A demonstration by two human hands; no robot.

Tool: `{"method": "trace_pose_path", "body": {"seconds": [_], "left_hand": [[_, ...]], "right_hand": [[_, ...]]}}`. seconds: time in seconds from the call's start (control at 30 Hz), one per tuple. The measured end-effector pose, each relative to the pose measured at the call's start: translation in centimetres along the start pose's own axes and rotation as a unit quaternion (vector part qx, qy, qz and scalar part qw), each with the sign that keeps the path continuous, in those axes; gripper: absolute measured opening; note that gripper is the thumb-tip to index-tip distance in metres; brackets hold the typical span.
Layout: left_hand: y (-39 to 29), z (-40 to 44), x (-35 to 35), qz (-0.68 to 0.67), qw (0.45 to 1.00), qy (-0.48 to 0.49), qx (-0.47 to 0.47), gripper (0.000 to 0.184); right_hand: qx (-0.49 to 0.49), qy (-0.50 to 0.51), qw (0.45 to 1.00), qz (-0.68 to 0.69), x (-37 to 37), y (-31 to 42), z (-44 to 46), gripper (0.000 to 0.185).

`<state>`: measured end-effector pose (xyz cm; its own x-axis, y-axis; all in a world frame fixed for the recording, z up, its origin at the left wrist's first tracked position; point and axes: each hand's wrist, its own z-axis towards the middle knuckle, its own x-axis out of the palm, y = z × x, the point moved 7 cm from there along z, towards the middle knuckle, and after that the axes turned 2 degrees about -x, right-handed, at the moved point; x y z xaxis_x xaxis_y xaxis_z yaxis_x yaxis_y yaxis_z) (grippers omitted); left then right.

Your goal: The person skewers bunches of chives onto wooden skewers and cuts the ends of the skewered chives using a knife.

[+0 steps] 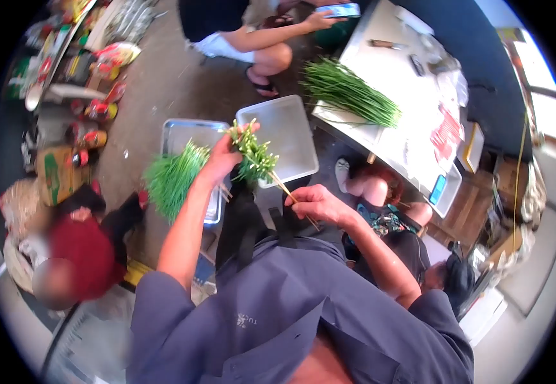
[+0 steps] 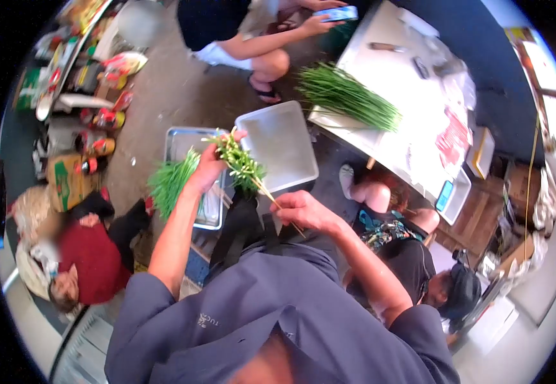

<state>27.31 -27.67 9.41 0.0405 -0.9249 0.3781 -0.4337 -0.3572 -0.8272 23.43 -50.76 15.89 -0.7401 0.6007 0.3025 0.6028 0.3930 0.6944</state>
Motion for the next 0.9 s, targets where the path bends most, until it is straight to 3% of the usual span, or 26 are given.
{"method": "trace_pose_path", "body": {"seconds": [0.1,0.23,0.33,0.4,0.47,0.5,0.53,0.6,0.63,0.67,0.73,0.77,0.8,0.9], "left_hand": [[-1.5,1.0,3.8,0.086,0.993,0.075,0.032,0.053],[0.4,3.3,6.6,0.234,0.969,0.059,0.060,0.026],[1.5,4.5,8.7,0.248,0.966,0.052,0.054,0.029],[1.2,4.8,10.9,0.260,0.963,0.064,0.016,0.052],[2.0,5.6,12.9,0.303,0.949,0.073,0.044,0.059],[2.9,6.1,13.7,0.293,0.953,0.067,0.044,0.062],[3.1,6.5,14.5,0.281,0.957,0.071,0.025,0.056],[2.6,7.7,15.8,0.294,0.948,0.109,0.051,0.057],[1.4,7.6,16.7,0.295,0.946,0.131,0.009,0.059],[1.4,8.1,17.1,0.192,0.965,0.179,-0.002,0.059],[0.7,9.2,16.7,0.066,0.955,0.268,-0.111,0.049],[0.1,9.3,16.0,-0.101,0.948,0.240,-0.181,0.041],[0.0,10.2,15.7,-0.130,0.945,0.233,-0.187,0.033],[0.8,11.8,16.3,-0.042,0.946,0.264,-0.185,0.042]], "right_hand": [[-0.037,-0.069,0.992,-0.103,-1.8,-0.8,-1.6,0.019],[-0.092,-0.126,0.971,-0.184,-2.7,-1.6,-2.9,0.023],[-0.127,-0.233,0.946,-0.187,-4.6,-2.5,-3.8,0.025],[-0.141,-0.276,0.941,-0.138,-5.8,-3.2,-4.0,0.025],[-0.124,-0.364,0.923,0.008,-7.5,-3.3,-4.5,0.023],[-0.165,-0.412,0.895,-0.041,-8.0,-1.6,-5.4,0.023],[-0.128,-0.431,0.891,-0.064,-8.6,-2.0,-5.3,0.026],[-0.116,-0.452,0.883,-0.046,-9.7,-1.9,-5.9,0.029],[-0.133,-0.457,0.879,-0.036,-10.1,-1.2,-6.5,0.026],[-0.171,-0.430,0.886,0.014,-10.6,-2.1,-6.2,0.023],[-0.138,-0.393,0.908,0.041,-11.0,-1.7,-7.1,0.019],[-0.146,-0.376,0.915,0.018,-11.1,-0.9,-7.8,0.016],[-0.147,-0.377,0.914,0.022,-11.3,-1.1,-8.3,0.016],[-0.161,-0.312,0.936,0.031,-11.0,-0.7,-8.6,0.016]]}}
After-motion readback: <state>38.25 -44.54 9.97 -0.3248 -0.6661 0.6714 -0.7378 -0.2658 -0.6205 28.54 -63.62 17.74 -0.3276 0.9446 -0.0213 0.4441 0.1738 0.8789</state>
